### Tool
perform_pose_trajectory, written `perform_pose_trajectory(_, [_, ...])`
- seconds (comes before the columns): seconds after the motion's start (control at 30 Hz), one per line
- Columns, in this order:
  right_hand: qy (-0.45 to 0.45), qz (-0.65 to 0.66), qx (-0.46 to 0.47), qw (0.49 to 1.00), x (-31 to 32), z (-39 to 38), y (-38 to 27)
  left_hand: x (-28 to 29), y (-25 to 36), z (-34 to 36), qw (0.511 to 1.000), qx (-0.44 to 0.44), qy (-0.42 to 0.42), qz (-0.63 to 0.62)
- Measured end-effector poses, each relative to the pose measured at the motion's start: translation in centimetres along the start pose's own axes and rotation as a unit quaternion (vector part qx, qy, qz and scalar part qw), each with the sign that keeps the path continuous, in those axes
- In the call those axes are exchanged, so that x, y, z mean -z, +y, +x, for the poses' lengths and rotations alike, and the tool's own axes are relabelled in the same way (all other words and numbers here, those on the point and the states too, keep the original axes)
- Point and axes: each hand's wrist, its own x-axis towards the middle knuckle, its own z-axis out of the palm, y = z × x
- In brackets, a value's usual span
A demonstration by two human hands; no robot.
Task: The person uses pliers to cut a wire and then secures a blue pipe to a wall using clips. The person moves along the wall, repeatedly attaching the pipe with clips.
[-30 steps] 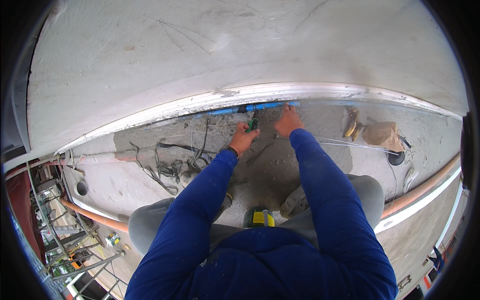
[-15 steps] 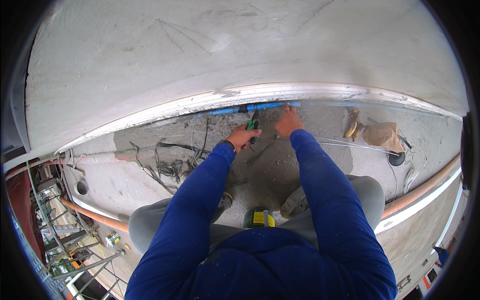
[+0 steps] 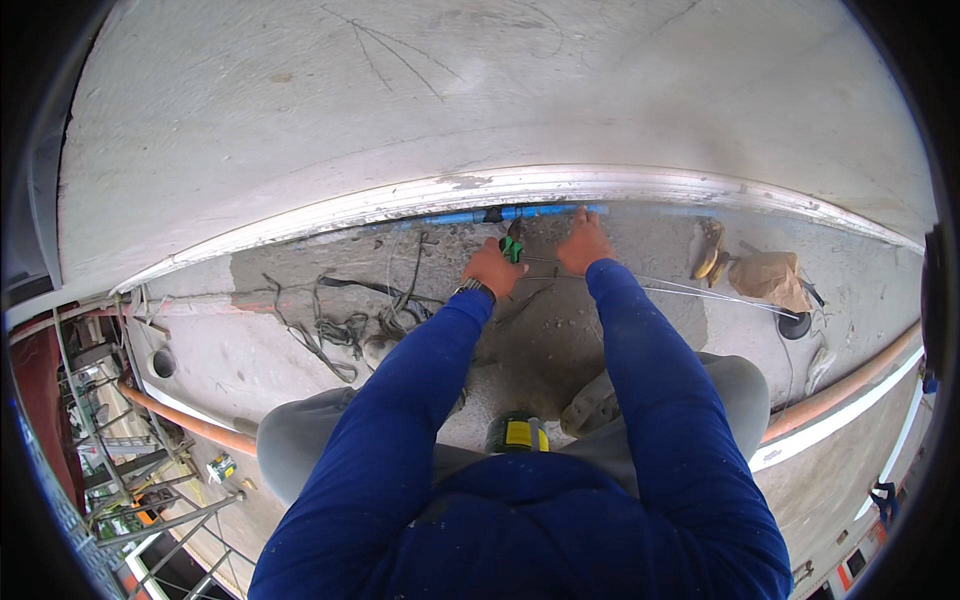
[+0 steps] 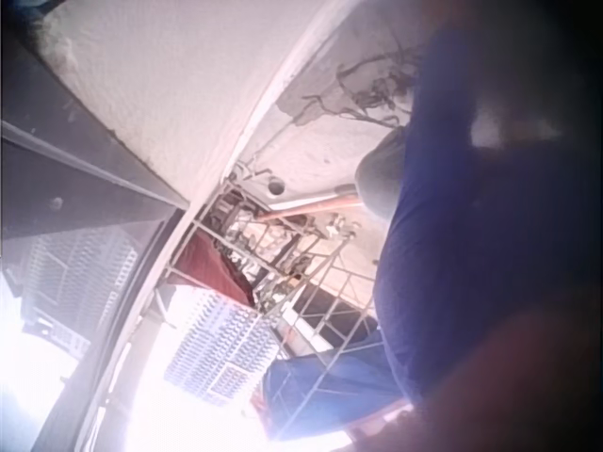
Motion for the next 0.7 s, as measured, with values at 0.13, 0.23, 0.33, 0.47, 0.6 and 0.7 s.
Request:
perform_pose_trajectory(0.13, [0.000, 0.000, 0.000, 1.000, 0.2, 0.1, -0.2, -1.2, -1.7, 1.8, 0.997, 0.019, -0.012, -0.076])
perform_pose_trajectory(0.23, [-0.003, -0.005, -0.003, 1.000, -0.2, 0.3, -0.2, -3.6, -3.3, 2.1, 0.990, 0.039, 0.037, -0.131])
perform_pose_trajectory(0.33, [-0.003, -0.002, -0.002, 1.000, -0.1, 0.1, -0.2, -5.1, -4.4, 2.5, 0.993, 0.046, -0.015, -0.112])
perform_pose_trajectory(0.47, [0.000, 0.006, 0.000, 1.000, 0.3, -0.3, -0.3, -6.5, -4.9, 0.6, 0.852, 0.182, -0.150, -0.467])
perform_pose_trajectory(0.6, [-0.004, 0.007, -0.005, 1.000, 0.5, -0.6, -0.5, -5.9, -5.1, -0.3, 0.867, 0.162, -0.165, -0.441])
perform_pose_trajectory(0.7, [-0.001, -0.005, -0.001, 1.000, 0.1, -0.1, -0.3, -5.3, -5.8, -0.5, 0.882, 0.089, -0.158, -0.436])
